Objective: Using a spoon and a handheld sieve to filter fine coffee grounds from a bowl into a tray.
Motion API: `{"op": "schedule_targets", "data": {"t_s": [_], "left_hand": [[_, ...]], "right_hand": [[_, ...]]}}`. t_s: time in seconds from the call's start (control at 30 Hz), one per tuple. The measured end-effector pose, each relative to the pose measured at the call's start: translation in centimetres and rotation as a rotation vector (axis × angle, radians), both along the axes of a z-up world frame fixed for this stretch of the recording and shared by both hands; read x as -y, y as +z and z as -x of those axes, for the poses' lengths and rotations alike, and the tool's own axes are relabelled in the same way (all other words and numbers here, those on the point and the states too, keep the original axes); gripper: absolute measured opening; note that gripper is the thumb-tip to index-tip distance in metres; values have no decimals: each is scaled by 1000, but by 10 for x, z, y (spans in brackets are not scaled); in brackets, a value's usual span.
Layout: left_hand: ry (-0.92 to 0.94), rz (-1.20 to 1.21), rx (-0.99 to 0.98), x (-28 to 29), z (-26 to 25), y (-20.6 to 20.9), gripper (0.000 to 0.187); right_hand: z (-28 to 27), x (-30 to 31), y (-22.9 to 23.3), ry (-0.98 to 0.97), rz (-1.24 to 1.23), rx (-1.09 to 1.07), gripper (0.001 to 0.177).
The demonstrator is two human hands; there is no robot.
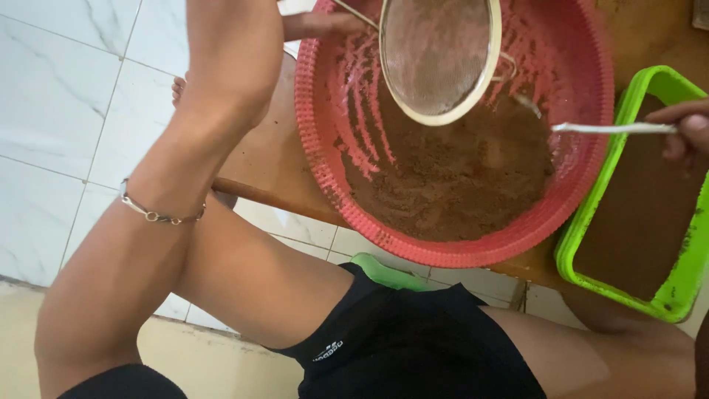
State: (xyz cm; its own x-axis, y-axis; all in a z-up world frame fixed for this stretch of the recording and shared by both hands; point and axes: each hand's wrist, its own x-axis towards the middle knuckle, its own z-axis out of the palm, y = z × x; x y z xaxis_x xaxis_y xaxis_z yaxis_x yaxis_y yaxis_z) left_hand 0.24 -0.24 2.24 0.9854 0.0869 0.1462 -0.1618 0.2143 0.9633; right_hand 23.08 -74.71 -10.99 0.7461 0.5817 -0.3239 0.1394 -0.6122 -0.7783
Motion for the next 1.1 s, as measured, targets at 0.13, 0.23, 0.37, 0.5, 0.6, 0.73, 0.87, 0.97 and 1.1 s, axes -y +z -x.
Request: {"op": "schedule_targets", "data": {"t_s": [0.13,0.23,0.37,0.5,0.6,0.73,0.87,0.97,1.1], "left_hand": [[-7,5,-1,13,-3,12,51],[-13,9,-2,15,-5,18,52],[-16,10,-8,15,-7,22,52],[-8,22,-8,13,-7,22,52],[-9,37,-12,16,-6,23,53],[-22,-60,112,14,-9,19,54],[-18,16,40,13,-9,17,52],[-19,-119,112,11,-8,17,60],[-15,-112,100,12,-9,17,57]], "right_hand": [[52,-108,61,-62,-34,53,45],[148,-261,143,-202,22,305,32],[182,-342,175,-19,31,535,26],[204,-371,190,159,165,852,35],[211,-371,190,174,179,940,34],[206,-352,178,237,317,1088,27],[210,-357,179,295,245,1283,30],[207,-347,174,272,222,1236,28],[201,-337,173,179,135,1005,27]]}}
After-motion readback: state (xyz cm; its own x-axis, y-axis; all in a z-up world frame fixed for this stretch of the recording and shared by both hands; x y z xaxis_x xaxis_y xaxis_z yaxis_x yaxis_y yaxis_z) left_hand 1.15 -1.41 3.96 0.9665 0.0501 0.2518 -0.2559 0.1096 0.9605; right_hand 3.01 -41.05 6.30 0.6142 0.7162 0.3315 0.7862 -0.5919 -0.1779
